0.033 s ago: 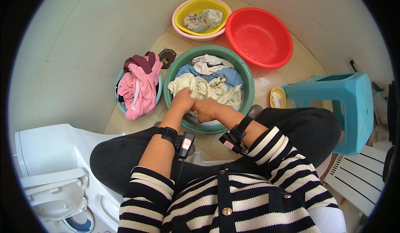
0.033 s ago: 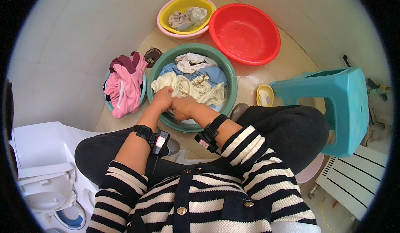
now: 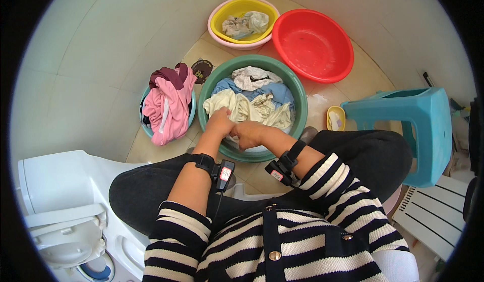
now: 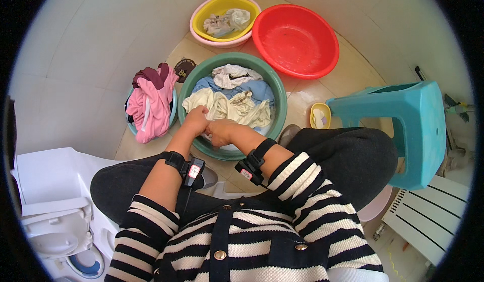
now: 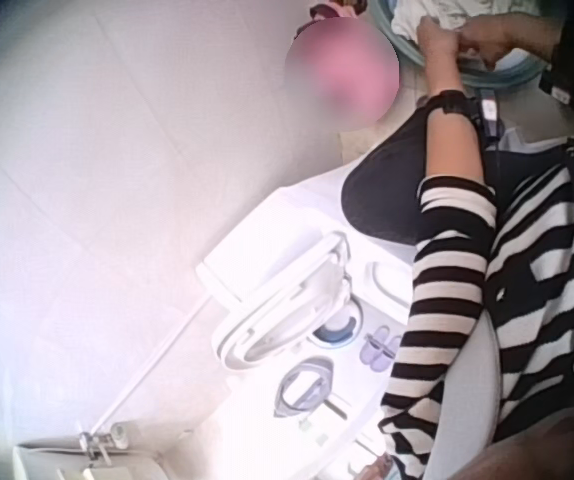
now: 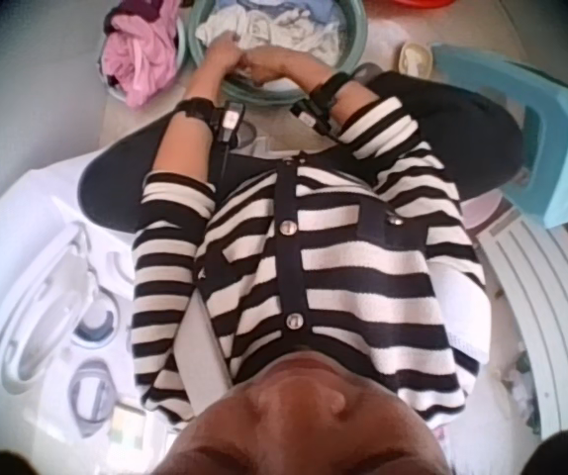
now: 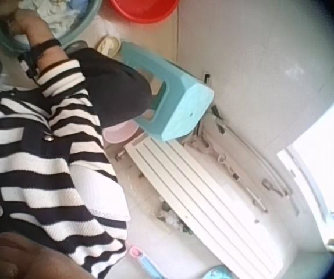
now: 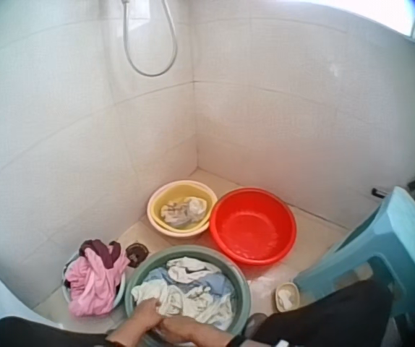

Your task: The person sits on the floor and washes clothes by hand in a green basin filled with soapy water. They scrub and rinse a light-colored garment, then transfer it to a yellow basin.

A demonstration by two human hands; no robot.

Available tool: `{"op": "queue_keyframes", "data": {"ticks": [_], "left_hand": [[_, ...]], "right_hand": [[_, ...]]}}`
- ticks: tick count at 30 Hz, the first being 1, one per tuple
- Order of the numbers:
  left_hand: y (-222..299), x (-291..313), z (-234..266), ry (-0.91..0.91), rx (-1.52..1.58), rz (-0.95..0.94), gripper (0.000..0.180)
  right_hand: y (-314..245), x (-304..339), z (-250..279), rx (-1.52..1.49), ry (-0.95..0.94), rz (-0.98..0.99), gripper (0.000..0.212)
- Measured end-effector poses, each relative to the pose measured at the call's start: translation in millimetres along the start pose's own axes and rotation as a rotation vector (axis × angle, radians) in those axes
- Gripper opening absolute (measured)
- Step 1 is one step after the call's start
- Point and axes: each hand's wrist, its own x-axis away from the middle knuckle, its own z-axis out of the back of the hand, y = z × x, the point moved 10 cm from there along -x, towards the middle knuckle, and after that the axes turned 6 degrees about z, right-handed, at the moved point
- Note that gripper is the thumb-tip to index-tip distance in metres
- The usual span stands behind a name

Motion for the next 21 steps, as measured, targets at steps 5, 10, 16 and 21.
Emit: {"op": "queue_keyframes", "data": {"ticks": [5, 10, 16, 21], "left_hand": [[-5, 16, 36, 0.174, -0.049, 0.043, 0.033], [30, 44, 121, 0.606, 0.052, -0.197, 0.020], [54, 53, 136, 0.463, 0.407, -0.265, 0.021], [34, 44, 114, 0.167, 0.931, -0.080, 0.013]], "right_hand": [[1, 7, 10, -0.008, -0.087, -0.012, 0.052], [63, 21, 54, -0.147, 0.108, -0.439, 0.057], [102, 50, 42, -0.005, 0.064, -0.615, 0.049], [134, 72, 38, -0.202, 0.094, -0.778, 0.030]]}}
